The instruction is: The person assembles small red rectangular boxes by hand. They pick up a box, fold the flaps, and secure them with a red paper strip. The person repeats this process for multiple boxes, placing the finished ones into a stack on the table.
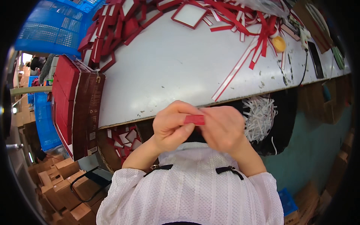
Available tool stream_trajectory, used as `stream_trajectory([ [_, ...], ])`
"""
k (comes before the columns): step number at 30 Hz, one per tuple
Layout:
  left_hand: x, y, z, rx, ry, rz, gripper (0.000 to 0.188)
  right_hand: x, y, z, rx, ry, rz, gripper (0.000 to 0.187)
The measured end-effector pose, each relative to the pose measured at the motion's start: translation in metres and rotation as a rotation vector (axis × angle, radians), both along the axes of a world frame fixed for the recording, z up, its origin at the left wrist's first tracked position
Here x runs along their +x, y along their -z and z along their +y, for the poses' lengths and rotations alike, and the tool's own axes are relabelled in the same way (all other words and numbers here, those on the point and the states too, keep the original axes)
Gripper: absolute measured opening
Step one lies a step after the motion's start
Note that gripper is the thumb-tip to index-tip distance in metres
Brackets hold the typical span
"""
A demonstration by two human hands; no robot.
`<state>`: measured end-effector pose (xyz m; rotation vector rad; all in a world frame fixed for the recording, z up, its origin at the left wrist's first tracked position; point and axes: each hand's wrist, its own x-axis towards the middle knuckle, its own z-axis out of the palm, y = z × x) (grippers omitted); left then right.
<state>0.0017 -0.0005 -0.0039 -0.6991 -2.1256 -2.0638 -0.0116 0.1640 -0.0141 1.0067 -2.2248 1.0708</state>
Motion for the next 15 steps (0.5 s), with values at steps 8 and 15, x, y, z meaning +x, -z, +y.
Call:
stream_trajectory([
  [8,-0.152,0.046,-0.154,-0.953,-1.116,0.517,0.046,0.017,-0.013,0.064,-0.952,-0.063,-0.657,0.021],
  [15,-0.162,0.061,-0.211,-1.025,-0.986,0.232,0.030,0.025,0.007,0.049,-0.956,0.098,-0.817,0.014],
])
